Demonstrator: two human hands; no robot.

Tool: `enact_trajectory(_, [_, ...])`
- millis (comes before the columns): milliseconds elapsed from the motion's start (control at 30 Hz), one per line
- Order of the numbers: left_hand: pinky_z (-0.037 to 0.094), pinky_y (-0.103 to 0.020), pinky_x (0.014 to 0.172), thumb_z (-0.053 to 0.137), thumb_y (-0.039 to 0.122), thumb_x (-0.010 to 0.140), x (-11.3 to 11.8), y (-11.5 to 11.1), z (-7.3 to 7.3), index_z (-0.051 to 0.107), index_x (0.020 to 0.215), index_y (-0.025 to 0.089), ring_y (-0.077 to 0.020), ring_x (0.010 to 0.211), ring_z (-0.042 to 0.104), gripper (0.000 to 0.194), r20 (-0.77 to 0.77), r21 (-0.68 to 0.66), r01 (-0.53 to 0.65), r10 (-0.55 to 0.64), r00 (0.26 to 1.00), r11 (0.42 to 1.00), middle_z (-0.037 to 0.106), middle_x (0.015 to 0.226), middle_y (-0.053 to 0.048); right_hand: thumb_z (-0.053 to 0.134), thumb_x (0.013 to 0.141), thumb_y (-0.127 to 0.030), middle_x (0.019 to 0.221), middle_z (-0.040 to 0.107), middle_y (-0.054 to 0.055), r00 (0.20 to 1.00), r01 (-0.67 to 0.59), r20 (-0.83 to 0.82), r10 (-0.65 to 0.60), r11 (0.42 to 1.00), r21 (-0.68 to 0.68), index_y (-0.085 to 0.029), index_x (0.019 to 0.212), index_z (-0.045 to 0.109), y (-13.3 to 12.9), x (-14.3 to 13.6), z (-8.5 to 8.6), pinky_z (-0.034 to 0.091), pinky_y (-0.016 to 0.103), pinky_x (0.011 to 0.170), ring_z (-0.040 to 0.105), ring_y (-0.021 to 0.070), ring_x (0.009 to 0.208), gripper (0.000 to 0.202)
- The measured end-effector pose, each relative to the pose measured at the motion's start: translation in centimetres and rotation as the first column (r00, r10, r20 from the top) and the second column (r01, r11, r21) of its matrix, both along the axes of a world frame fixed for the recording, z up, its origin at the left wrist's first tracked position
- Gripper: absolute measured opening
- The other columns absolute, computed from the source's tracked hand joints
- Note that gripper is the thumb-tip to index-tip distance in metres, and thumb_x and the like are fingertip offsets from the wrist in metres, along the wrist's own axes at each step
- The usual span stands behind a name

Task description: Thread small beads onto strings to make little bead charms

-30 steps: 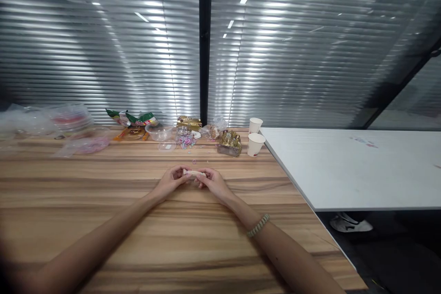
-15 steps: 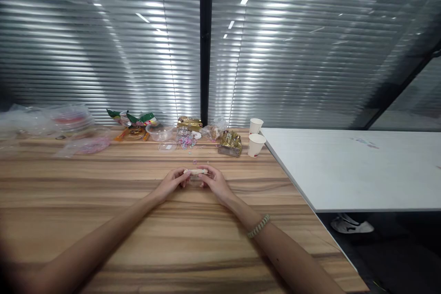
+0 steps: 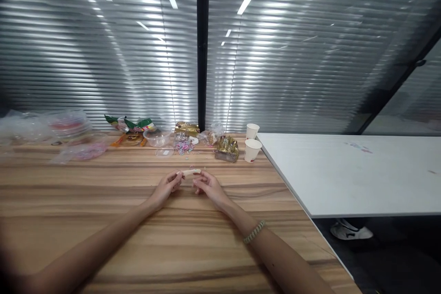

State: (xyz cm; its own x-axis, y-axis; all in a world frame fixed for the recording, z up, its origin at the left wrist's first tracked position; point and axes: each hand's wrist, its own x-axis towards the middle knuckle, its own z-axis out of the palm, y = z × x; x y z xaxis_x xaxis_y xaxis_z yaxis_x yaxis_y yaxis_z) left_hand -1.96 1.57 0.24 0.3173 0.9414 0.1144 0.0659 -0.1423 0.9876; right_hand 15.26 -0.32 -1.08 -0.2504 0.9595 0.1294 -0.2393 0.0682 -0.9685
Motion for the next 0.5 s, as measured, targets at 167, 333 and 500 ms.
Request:
enact_trajectory(167, [0.030,-0.021,0.052,0.048,0.051,0.074,-0.5,-1.0,0.6,0.053,0.063,0.014,-0.0131,0.059,0.041,0.039,-0.149,0.099,0.014,0.001,0.989,0.995,0.046,0.060,0.000,0.068,0.066,-0.043,0.069,0.056,0.001,0.999,-0.017,0.030,0.016,1.000,0.010,-0.014,0.091,0.055,0.2,0.0,-0.4,0.040,0.023,0.057,0.050,0.0111,0.057,0.040])
enact_trajectory(333, [0.026,-0.019,0.046,0.051,0.053,0.072,-2.8,-2.6,1.2,0.057,0.068,0.014,-0.0109,0.052,0.038,0.040,-0.140,-0.022,-0.115,0.111,0.984,0.993,0.048,0.059,0.001,0.066,0.068,-0.044,0.067,0.056,0.001,0.998,-0.038,0.058,0.037,0.999,0.011,-0.013,0.092,0.058,0.3,0.1,-0.5,0.039,0.023,0.056,0.050,0.0105,0.056,0.040])
enact_trajectory(500, [0.013,-0.016,0.037,0.059,0.049,0.068,-7.4,-2.6,0.6,0.057,0.073,0.011,-0.0049,0.039,0.022,0.038,0.050,-0.242,-0.252,0.272,0.961,0.937,0.026,0.047,0.008,0.066,0.068,-0.044,0.067,0.056,0.002,0.997,-0.044,0.065,0.044,0.999,-0.002,-0.013,0.093,0.058,0.3,0.2,-0.6,0.039,0.023,0.056,0.050,0.0108,0.057,0.042])
